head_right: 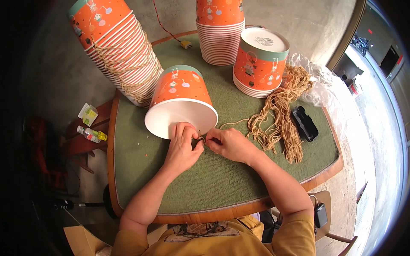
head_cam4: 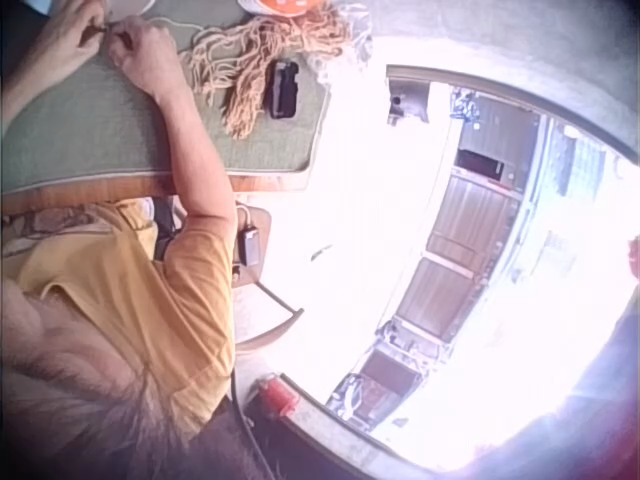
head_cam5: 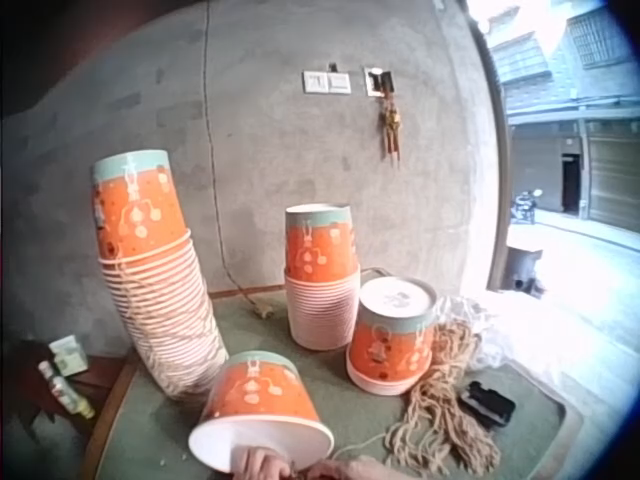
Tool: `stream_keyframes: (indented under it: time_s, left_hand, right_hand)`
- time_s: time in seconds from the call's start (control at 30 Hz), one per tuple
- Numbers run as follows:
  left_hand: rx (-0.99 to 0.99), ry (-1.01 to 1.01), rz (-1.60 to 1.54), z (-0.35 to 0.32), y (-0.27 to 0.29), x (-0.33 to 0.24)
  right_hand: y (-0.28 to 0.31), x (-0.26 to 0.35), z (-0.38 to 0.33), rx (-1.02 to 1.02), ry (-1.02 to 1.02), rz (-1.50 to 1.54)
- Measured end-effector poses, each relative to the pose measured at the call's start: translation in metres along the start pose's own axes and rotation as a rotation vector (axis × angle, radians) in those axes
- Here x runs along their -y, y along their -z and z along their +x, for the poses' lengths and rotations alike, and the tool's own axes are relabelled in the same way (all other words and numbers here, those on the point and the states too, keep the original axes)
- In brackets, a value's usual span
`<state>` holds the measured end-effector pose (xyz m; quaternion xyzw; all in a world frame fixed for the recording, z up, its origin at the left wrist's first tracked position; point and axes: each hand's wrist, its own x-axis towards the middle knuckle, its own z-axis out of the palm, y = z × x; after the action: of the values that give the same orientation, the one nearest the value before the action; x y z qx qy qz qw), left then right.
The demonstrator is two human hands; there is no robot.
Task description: Thread a string through the holes of a paper bucket to create a handle.
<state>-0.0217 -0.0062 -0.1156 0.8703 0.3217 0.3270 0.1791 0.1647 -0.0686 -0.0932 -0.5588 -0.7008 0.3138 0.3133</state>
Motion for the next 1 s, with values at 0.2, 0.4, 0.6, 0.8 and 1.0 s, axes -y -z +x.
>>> stream_keyframes:
  time_s: [0.2,0.4,0.6,0.8,1.0]
  left_hand:
    - [-0.047,-0.091,0.039,0.000,-0.006,0.009]
    - [-0.047,-0.080,0.015,0.000,-0.006,0.011]
    - [-0.080,-0.080,-0.021,0.000,-0.007,0.012]
    - [-0.065,-0.056,-0.067,0.001,-0.006,0.013]
    - [-0.038,-0.011,-0.107,0.000,-0.005,0.015]
  right_hand:
    - [-0.001,0.000,0.001,-0.007,0.013,-0.013]
    - [-0.001,-0.001,0.001,-0.009,0.030,-0.045]
    - [-0.002,0.001,0.001,-0.005,0.018,-0.060]
    - [-0.004,0.000,0.001,-0.019,0.017,-0.070]
    - [-0.004,-0.001,0.001,-0.022,0.024,-0.073]
